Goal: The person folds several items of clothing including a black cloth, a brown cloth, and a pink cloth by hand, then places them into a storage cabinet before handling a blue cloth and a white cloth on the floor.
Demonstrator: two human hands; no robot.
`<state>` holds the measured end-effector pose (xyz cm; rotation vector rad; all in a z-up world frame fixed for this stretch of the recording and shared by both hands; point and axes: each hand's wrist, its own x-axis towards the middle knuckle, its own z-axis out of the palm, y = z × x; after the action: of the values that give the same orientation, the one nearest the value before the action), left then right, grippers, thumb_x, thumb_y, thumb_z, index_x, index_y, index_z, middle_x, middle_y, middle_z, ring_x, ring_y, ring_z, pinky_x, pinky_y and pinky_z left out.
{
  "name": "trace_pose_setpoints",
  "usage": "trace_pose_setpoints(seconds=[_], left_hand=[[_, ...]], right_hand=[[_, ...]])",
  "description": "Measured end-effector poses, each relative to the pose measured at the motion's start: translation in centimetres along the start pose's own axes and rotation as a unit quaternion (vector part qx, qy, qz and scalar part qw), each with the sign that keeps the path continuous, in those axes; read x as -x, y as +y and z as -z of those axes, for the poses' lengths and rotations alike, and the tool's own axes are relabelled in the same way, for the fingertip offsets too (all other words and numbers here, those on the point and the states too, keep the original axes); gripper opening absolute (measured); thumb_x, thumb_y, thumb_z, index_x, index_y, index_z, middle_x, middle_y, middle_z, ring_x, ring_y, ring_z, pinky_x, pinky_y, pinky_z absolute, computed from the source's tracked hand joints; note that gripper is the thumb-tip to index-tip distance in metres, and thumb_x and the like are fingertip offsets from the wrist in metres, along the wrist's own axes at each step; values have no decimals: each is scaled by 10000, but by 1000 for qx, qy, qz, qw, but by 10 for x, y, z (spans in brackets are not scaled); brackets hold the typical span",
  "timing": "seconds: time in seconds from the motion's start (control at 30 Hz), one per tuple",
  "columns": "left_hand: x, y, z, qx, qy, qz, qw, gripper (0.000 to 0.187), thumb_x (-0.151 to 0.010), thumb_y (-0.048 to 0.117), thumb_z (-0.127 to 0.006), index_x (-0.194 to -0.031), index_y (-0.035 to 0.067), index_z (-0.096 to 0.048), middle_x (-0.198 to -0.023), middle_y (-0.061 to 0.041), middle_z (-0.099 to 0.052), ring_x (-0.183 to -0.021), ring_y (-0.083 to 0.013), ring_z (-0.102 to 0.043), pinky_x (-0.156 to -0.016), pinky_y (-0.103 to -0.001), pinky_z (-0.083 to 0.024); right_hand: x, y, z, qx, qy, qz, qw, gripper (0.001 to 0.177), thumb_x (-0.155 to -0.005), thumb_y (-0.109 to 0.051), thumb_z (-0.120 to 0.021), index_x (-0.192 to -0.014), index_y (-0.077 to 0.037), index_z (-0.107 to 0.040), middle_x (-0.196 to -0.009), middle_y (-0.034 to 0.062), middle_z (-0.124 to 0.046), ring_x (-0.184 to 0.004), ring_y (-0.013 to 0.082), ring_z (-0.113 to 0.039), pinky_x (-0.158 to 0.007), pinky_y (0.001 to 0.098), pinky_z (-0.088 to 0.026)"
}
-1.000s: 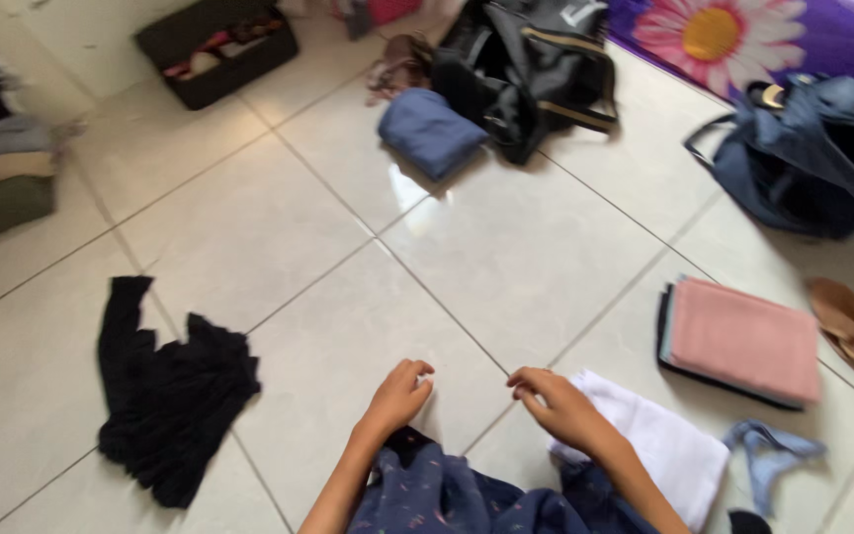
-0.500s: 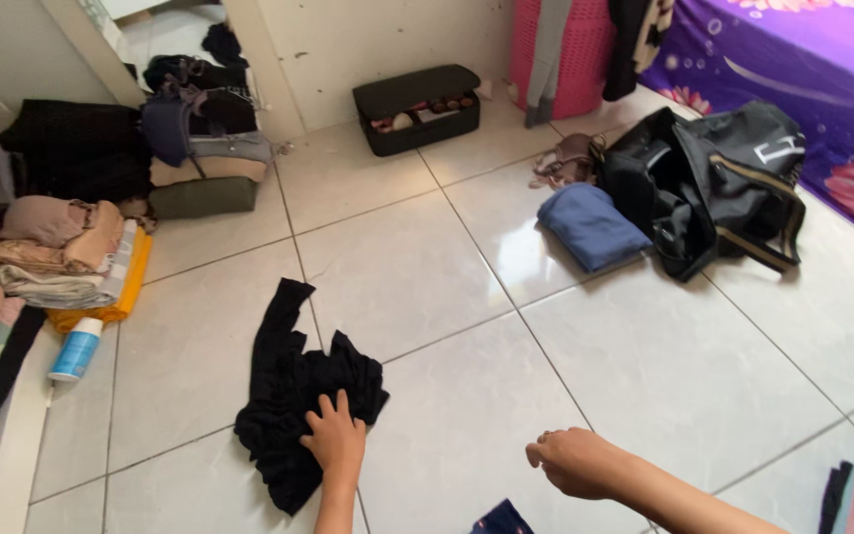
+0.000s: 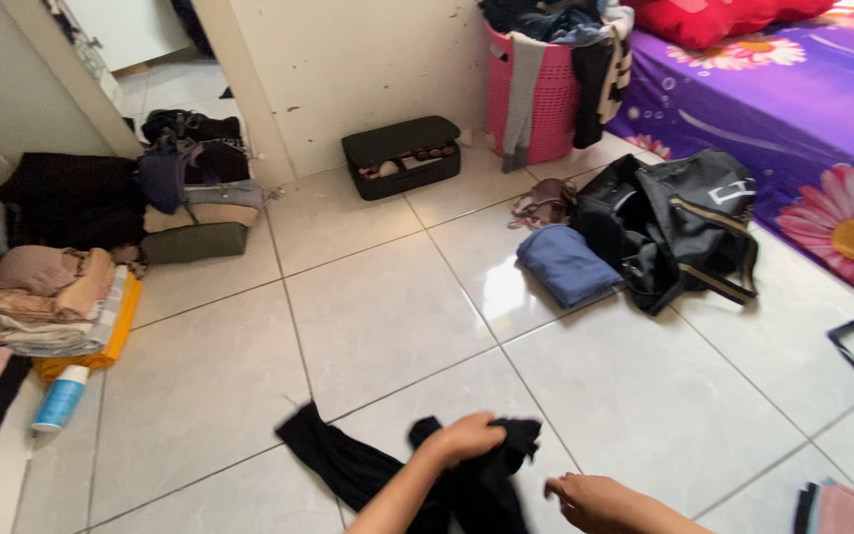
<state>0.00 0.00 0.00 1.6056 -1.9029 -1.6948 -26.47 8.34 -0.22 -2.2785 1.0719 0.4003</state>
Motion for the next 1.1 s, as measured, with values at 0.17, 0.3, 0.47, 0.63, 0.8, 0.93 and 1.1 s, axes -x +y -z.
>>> trace_pose_setpoints(seconds=[0.17,0.3,0.47,0.63,0.8,0.93,1.1], left_hand=[[6,155,2,-112,-63,-142,982,511,-814,350,-566,-1091,-63,-685,-1007,-225,-732,-893,-287,-676,-754,-420,-512],[43,246,5,-206,-25,-170,963,572,-783,392,-568,-1115,-61,-677,-1066,-283,-751,-988,-374,-739,-813,-445,-561],[86,261,4,-203,60,-187,959,607,-790,417,-612,-1187,-42,-633,-1142,-278,-708,-1072,-388,-688,-896,-424,-539],[119,227,15,-139,108,-219,960,560,-797,411,-631,-1166,-10,-644,-1129,-255,-700,-1064,-389,-679,-920,-415,-529],[111,215,23,-379,140,-87,911,402,-776,397,-654,-942,47,-765,-1005,-149,-763,-975,-338,-718,-817,-445,-580],[90,211,-7,-392,129,-62,909,359,-768,353,-654,-953,69,-774,-1030,-138,-755,-993,-314,-714,-813,-431,-575],[96,208,-35,-417,93,-37,903,306,-781,221,-639,-1006,82,-793,-1034,-138,-770,-1016,-307,-727,-835,-424,-576]], right_hand=[[40,-9,4,-406,143,-146,891,1109,-840,-269,-797,-1615,-258,-4,-1141,74,-721,-955,261,-731,-836,394,-598],[34,9,4,-515,313,-27,798,940,-815,-219,-764,-1570,-170,-205,-1061,178,-703,-923,240,-681,-799,412,-573],[58,33,32,-570,334,113,742,460,-1008,-333,-392,-1275,0,-565,-1002,137,-779,-896,229,-746,-837,369,-589],[88,27,70,-478,345,54,806,296,-983,-193,-486,-1039,15,-689,-899,89,-732,-842,180,-674,-792,346,-561],[122,9,83,-512,334,34,791,274,-968,-183,-543,-1006,21,-722,-810,69,-650,-745,160,-575,-707,328,-490],[121,14,65,-589,319,-32,742,285,-967,-200,-565,-1033,21,-732,-812,76,-659,-728,169,-561,-691,327,-461],[104,19,51,-636,261,-116,717,323,-933,-215,-542,-1074,1,-735,-902,102,-735,-833,184,-666,-834,342,-552]])
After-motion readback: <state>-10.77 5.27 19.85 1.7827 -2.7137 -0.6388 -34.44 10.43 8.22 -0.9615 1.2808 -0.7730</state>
